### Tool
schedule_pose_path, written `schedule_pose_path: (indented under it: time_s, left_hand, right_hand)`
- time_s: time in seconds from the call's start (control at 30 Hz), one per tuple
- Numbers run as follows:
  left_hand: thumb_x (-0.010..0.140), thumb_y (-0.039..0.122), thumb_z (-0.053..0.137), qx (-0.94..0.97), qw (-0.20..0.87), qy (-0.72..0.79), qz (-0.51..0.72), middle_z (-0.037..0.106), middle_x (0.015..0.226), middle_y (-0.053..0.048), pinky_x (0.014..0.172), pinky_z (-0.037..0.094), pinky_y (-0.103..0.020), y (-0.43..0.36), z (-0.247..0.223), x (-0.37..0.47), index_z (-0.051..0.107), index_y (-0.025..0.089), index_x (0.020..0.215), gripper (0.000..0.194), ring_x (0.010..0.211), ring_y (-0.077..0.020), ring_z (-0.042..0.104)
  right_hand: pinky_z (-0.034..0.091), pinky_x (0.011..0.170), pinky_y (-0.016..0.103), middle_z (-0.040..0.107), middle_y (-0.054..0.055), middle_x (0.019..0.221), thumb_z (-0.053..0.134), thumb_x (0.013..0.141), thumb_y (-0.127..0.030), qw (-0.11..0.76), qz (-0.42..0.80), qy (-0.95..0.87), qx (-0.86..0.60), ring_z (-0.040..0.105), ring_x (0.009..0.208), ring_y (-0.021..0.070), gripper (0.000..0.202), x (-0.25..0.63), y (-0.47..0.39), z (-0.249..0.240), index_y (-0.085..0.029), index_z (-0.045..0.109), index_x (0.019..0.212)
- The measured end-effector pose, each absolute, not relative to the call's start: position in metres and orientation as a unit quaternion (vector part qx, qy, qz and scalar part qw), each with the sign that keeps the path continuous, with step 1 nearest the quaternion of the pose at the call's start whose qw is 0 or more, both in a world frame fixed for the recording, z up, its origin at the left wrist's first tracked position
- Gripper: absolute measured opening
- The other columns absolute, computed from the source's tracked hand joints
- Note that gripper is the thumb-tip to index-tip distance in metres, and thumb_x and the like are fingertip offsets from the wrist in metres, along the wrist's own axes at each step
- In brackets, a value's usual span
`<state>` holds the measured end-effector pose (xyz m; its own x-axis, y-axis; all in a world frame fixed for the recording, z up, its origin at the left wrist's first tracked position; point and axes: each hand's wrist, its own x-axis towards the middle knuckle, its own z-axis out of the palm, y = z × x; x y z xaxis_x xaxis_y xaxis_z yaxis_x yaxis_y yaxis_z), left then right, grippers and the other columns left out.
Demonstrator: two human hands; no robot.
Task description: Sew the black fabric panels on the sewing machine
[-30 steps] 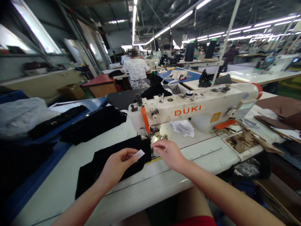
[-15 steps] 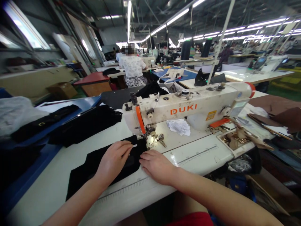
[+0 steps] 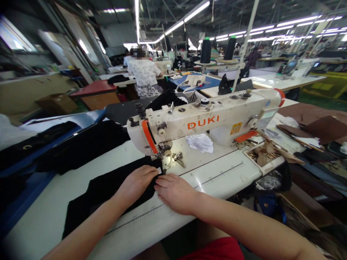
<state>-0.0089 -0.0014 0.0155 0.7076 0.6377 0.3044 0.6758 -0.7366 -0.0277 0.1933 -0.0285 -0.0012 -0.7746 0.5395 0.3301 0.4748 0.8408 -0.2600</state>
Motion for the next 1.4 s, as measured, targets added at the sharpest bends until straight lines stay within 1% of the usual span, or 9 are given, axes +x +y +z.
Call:
schedule_pose_path:
  time_s: [0.13, 0.3, 0.47, 0.67, 0.8, 0.93, 1.13, 1.23, 1.4]
  left_hand:
    - [0.087, 0.006, 0.051, -0.926, 0.059, -0.335, -0.165, 0.068, 0.093, -0.008, 0.082, 0.055, -0.035, 0.002, 0.013, -0.006, 0.064, 0.014, 0.094, 0.017, 0.089, -0.0211, 0.064]
    - [0.09, 0.008, 0.045, -0.926, 0.055, -0.326, -0.182, 0.069, 0.093, -0.007, 0.084, 0.055, -0.036, 0.004, 0.012, -0.006, 0.064, 0.016, 0.095, 0.021, 0.091, -0.0203, 0.064]
    - [0.092, 0.009, 0.042, -0.925, 0.068, -0.322, -0.188, 0.07, 0.095, -0.009, 0.083, 0.056, -0.036, 0.004, 0.01, -0.008, 0.065, 0.015, 0.094, 0.023, 0.091, -0.0207, 0.065]
    - [0.092, 0.01, 0.041, -0.924, 0.059, -0.327, -0.191, 0.071, 0.099, -0.009, 0.086, 0.056, -0.037, 0.004, 0.007, -0.009, 0.066, 0.016, 0.1, 0.027, 0.095, -0.0206, 0.065]
    - [0.093, 0.013, 0.041, -0.914, 0.05, -0.345, -0.207, 0.072, 0.101, -0.009, 0.088, 0.056, -0.038, 0.001, 0.004, -0.008, 0.068, 0.016, 0.103, 0.029, 0.097, -0.0208, 0.065]
    - [0.094, 0.017, 0.043, -0.9, 0.041, -0.375, -0.218, 0.072, 0.108, -0.01, 0.092, 0.055, -0.042, -0.011, 0.001, -0.009, 0.068, 0.016, 0.111, 0.03, 0.102, -0.022, 0.064]
    - [0.092, 0.024, 0.048, -0.891, 0.021, -0.416, -0.181, 0.067, 0.123, -0.01, 0.1, 0.05, -0.046, -0.029, 0.0, -0.012, 0.063, 0.017, 0.121, 0.034, 0.12, -0.0242, 0.058]
    - [0.093, 0.026, 0.047, -0.891, 0.02, -0.42, -0.169, 0.066, 0.126, -0.01, 0.1, 0.05, -0.045, -0.024, -0.002, -0.012, 0.062, 0.015, 0.123, 0.035, 0.122, -0.0243, 0.057]
    - [0.094, 0.027, 0.047, -0.892, 0.017, -0.417, -0.173, 0.065, 0.127, -0.009, 0.102, 0.049, -0.044, -0.003, -0.003, -0.011, 0.061, 0.018, 0.125, 0.035, 0.122, -0.023, 0.057]
  right_hand:
    - [0.042, 0.106, 0.038, 0.062, 0.013, 0.128, 0.048, 0.097, -0.022, 0.198, 0.089, -0.938, -0.27, 0.053, 0.123, 0.0228, 0.03, 0.193, -0.029, 0.0, -0.011, 0.062, 0.121]
    - [0.042, 0.106, 0.038, 0.062, 0.013, 0.129, 0.047, 0.097, -0.022, 0.202, 0.1, -0.935, -0.274, 0.053, 0.122, 0.022, 0.03, 0.194, -0.028, 0.0, -0.012, 0.063, 0.12]
    - [0.041, 0.106, 0.038, 0.062, 0.013, 0.128, 0.047, 0.097, -0.022, 0.201, 0.094, -0.937, -0.271, 0.053, 0.122, 0.0225, 0.031, 0.194, -0.028, -0.001, -0.011, 0.062, 0.121]
    - [0.041, 0.105, 0.036, 0.062, 0.011, 0.127, 0.048, 0.096, -0.021, 0.202, 0.095, -0.938, -0.267, 0.054, 0.121, 0.0222, 0.029, 0.195, -0.027, 0.0, -0.012, 0.063, 0.119]
    - [0.046, 0.096, 0.035, 0.069, 0.01, 0.11, 0.048, 0.096, -0.017, 0.214, 0.097, -0.935, -0.264, 0.059, 0.105, 0.0202, 0.023, 0.198, -0.014, 0.004, -0.014, 0.067, 0.109]
    - [0.046, 0.087, 0.035, 0.069, 0.008, 0.092, 0.052, 0.094, -0.017, 0.197, 0.052, -0.927, -0.315, 0.058, 0.09, 0.0208, 0.018, 0.199, 0.005, 0.008, -0.015, 0.068, 0.1]
    - [0.045, 0.082, 0.035, 0.064, 0.007, 0.088, 0.054, 0.094, -0.02, 0.161, 0.001, -0.94, -0.299, 0.054, 0.089, 0.0222, 0.015, 0.194, 0.014, 0.006, -0.016, 0.067, 0.099]
    - [0.044, 0.083, 0.035, 0.063, 0.007, 0.087, 0.053, 0.094, -0.019, 0.156, -0.018, -0.942, -0.295, 0.054, 0.09, 0.0223, 0.015, 0.195, 0.019, 0.005, -0.015, 0.067, 0.096]
    - [0.044, 0.082, 0.034, 0.063, 0.008, 0.089, 0.051, 0.095, -0.017, 0.143, -0.021, -0.94, -0.31, 0.056, 0.089, 0.0215, 0.016, 0.196, 0.033, 0.006, -0.014, 0.067, 0.093]
